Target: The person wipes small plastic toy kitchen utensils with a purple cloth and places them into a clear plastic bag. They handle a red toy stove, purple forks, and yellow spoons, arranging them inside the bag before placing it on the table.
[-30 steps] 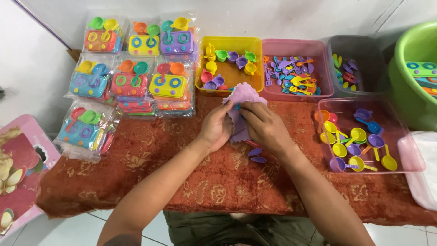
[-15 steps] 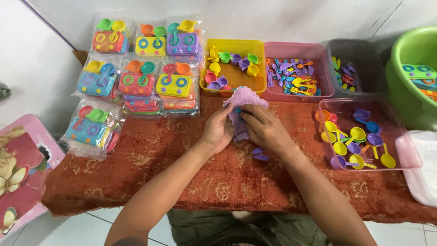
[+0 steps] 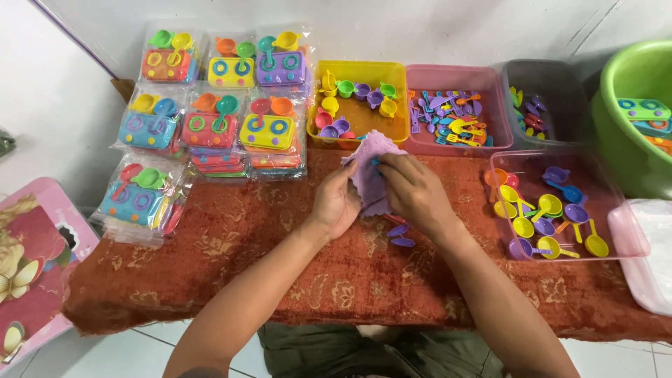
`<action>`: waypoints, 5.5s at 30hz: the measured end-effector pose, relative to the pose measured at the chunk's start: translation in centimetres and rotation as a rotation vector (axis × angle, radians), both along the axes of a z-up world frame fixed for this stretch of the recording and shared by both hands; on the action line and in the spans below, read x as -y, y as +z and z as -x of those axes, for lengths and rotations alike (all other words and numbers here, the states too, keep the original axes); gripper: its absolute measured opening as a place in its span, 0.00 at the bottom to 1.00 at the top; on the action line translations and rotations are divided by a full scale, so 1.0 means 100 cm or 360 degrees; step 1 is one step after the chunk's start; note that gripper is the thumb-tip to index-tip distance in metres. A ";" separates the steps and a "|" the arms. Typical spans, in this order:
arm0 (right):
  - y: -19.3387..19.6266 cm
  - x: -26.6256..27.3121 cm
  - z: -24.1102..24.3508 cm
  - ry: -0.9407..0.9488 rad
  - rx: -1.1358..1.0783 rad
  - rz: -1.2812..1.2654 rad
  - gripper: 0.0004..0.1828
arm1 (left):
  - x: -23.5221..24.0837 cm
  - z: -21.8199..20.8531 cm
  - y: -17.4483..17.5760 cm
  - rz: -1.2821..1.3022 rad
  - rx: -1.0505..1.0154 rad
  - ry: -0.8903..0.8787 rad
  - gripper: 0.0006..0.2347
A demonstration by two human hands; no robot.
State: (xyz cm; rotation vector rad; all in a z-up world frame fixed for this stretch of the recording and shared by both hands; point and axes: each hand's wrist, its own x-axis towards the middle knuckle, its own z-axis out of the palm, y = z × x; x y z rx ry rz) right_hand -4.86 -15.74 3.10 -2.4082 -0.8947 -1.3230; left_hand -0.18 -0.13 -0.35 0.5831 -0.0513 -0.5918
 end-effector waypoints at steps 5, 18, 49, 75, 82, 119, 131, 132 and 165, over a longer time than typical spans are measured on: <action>0.004 -0.006 0.001 0.0082 -0.0075 0.0042 0.08 | 0.005 -0.014 -0.037 -0.0012 -0.0024 0.0049 0.08; -0.005 0.003 -0.006 -0.0118 0.0020 0.0043 0.08 | 0.002 0.008 0.014 0.0063 -0.0056 0.0112 0.07; 0.007 -0.033 0.005 -0.0164 0.0011 -0.0144 0.05 | 0.004 0.009 0.005 0.0001 0.0069 0.0169 0.06; 0.000 -0.026 0.004 -0.0116 -0.0008 -0.0245 0.05 | 0.003 0.006 -0.007 0.0056 0.0079 0.0211 0.07; -0.004 -0.003 -0.001 -0.0146 0.0036 -0.0196 0.04 | 0.000 -0.001 -0.014 0.0046 0.0112 0.0182 0.07; -0.054 0.086 -0.215 -0.0961 -0.1224 0.0292 0.20 | -0.009 -0.038 -0.039 0.0287 -0.0395 0.0042 0.14; -0.023 0.068 -0.174 -0.0854 -0.0999 0.0354 0.13 | -0.002 -0.034 -0.042 0.0220 -0.0412 0.0014 0.16; -0.014 0.064 -0.167 -0.0785 -0.0759 0.0297 0.11 | -0.001 -0.035 -0.043 0.0199 -0.0431 0.0060 0.17; -0.025 -0.018 0.000 0.0238 -0.1291 -0.1984 0.11 | -0.014 -0.024 -0.005 -0.0956 0.0803 0.0961 0.12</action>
